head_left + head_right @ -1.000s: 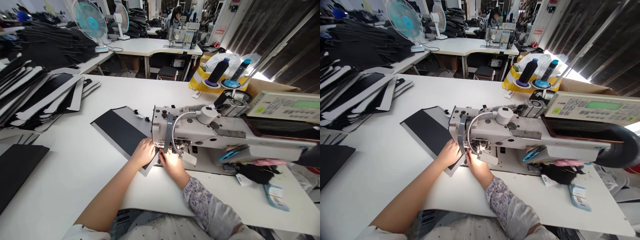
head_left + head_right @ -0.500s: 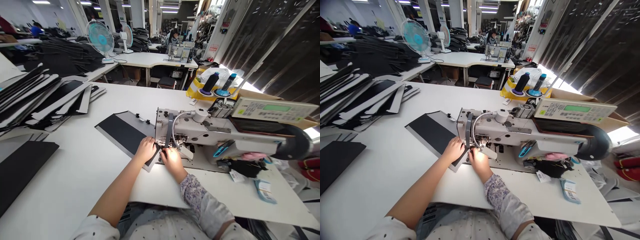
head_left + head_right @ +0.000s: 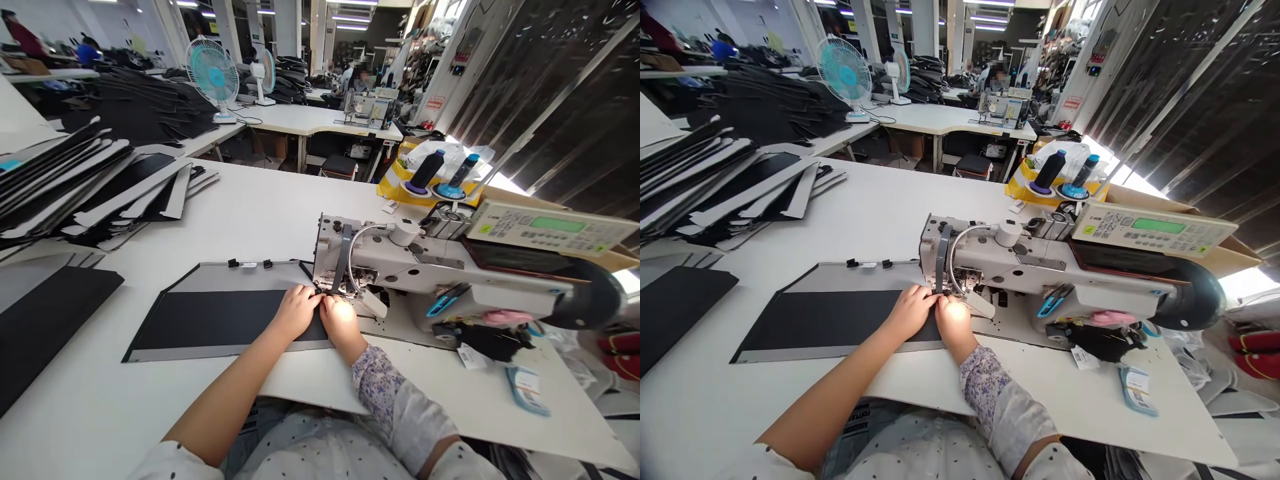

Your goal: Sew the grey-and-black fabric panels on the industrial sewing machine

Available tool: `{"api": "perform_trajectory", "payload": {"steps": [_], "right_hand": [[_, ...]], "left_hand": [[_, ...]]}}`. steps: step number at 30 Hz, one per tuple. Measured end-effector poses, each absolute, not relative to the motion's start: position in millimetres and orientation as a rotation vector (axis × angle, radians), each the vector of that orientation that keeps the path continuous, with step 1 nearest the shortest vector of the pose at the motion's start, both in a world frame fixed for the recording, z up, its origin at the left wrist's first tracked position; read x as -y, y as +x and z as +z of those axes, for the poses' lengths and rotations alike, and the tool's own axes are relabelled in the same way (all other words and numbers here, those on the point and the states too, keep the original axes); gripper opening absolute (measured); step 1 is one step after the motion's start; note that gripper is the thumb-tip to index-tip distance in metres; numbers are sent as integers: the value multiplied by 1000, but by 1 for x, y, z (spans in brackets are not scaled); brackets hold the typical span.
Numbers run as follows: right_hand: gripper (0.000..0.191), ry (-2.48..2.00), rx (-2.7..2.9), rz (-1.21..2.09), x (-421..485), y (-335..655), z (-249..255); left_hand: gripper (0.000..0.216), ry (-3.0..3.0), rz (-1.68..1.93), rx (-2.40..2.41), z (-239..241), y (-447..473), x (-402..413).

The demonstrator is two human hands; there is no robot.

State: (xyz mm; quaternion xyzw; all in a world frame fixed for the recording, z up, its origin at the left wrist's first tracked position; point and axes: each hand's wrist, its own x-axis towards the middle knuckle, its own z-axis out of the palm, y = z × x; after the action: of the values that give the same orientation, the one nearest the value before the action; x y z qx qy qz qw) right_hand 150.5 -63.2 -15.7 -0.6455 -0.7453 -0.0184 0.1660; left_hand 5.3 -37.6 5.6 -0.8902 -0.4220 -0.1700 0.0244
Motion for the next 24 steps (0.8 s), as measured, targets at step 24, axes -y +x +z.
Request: {"api": "perform_trajectory", "payload": {"steps": [24], "right_hand": [[88,-1584,2396,126,107,170,-15]], "left_hand": [[22,-2675,-652,1457,0,10,28]]}}
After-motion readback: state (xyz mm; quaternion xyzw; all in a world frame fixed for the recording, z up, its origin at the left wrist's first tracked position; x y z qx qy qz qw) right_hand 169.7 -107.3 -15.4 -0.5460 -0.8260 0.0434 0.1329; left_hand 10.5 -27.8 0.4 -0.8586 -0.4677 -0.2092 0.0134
